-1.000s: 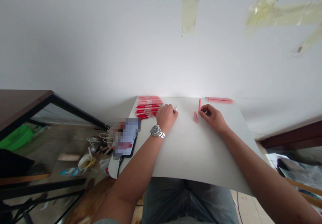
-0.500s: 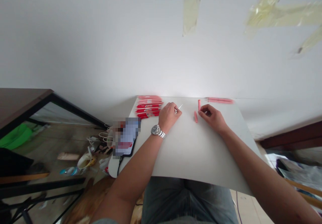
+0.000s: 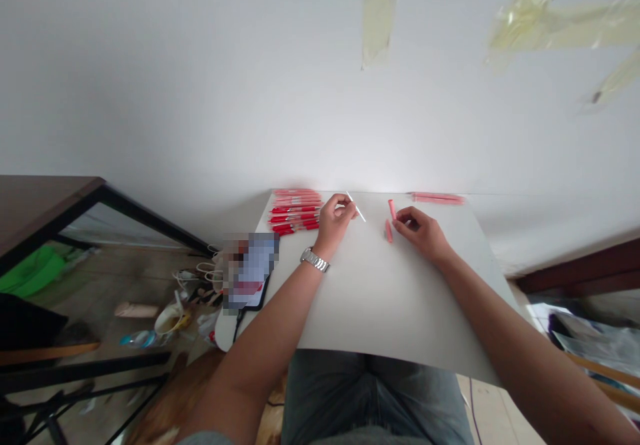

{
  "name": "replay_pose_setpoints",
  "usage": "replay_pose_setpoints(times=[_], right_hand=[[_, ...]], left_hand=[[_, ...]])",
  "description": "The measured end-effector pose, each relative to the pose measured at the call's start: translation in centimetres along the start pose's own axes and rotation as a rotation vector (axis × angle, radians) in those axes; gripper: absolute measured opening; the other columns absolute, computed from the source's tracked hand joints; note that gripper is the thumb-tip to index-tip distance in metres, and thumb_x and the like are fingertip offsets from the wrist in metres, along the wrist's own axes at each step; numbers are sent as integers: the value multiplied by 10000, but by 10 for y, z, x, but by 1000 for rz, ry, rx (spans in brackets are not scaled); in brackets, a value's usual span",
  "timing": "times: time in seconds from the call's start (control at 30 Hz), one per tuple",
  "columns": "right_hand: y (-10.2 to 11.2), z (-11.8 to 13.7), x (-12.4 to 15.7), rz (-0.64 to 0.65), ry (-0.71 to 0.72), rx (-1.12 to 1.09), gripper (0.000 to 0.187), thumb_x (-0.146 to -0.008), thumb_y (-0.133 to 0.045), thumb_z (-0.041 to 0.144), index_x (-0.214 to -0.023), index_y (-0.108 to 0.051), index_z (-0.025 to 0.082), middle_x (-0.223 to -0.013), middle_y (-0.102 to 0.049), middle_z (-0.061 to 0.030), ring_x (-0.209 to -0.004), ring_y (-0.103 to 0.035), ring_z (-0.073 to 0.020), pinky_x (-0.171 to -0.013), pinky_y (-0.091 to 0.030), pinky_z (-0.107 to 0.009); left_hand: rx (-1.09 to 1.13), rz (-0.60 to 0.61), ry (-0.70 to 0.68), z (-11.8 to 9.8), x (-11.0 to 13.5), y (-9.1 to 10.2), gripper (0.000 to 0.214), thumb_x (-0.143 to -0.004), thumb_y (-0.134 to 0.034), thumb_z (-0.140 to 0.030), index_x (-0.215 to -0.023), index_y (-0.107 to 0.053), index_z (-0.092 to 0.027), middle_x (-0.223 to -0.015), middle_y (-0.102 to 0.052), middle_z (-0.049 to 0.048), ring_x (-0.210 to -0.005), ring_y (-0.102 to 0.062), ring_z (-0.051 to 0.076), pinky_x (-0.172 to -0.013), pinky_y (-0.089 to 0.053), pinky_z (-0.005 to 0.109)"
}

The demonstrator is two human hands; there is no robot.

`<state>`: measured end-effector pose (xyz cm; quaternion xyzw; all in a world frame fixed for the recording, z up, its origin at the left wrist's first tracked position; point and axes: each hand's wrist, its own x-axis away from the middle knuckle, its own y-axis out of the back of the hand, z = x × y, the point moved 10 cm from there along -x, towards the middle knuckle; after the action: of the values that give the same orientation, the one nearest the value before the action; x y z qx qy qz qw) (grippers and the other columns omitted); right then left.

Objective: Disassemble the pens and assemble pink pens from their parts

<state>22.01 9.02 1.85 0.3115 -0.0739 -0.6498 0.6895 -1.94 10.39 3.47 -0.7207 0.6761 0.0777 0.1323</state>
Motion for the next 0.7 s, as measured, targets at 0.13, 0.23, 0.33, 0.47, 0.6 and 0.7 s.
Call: replay_pose_setpoints(times=[0.13, 0.23, 0.33, 0.47, 0.6, 0.7], right_hand=[[-1, 1, 0, 8, 10, 6, 298, -888, -675, 506, -968, -681, 219, -881, -722, -41, -759, -620, -181, -705, -486, -321], [-1, 2, 0, 13, 21, 27, 306, -887, -667, 507, -979, -694, 216, -877, -717, -46, -760, -616, -186, -696, -480, -323], [-2, 2, 0, 21, 41, 39, 280, -890, -665, 481, -979, -710, 219, -863, -704, -41, -757, -609, -185, -698, -475, -326], [-3, 2, 0, 23, 66, 50, 263, -887, -670, 461, -994, -736, 231, -896, -716, -48, -761, -613, -188, -706, -488, -337], [-4, 4, -1, 26, 88, 55, 250, -890, -665, 446, -996, -747, 235, -934, -728, -53, -772, -618, -189, -721, -496, -343], [-4, 7, -1, 28, 98, 61, 244, -892, -664, 439, -993, -749, 234, -927, -726, -55, -773, -616, -190, -726, -495, -345]], left_hand=[[92, -25, 17, 1, 0, 2, 291, -860, -761, -430, -925, -585, -209, -916, -639, 10, -780, -681, 128, -798, -598, 298], [175, -58, 49, 6, -1, 5, 325, -857, -768, -461, -936, -564, -220, -970, -686, 25, -837, -688, 134, -856, -612, 335], [236, -72, 65, 9, -1, 5, 339, -855, -776, -466, -933, -554, -222, -983, -717, 34, -871, -700, 136, -902, -608, 357], [269, -70, 87, 8, -1, 4, 376, -839, -790, -497, -924, -551, -220, -994, -734, 45, -906, -714, 147, -938, -601, 374], [295, -52, 97, 6, 0, 2, 392, -824, -806, -501, -927, -560, -215, -1002, -743, 54, -916, -717, 151, -949, -600, 380], [307, -38, 95, 6, 1, -1, 380, -823, -814, -485, -925, -571, -211, -994, -745, 54, -921, -717, 151, -956, -600, 383]])
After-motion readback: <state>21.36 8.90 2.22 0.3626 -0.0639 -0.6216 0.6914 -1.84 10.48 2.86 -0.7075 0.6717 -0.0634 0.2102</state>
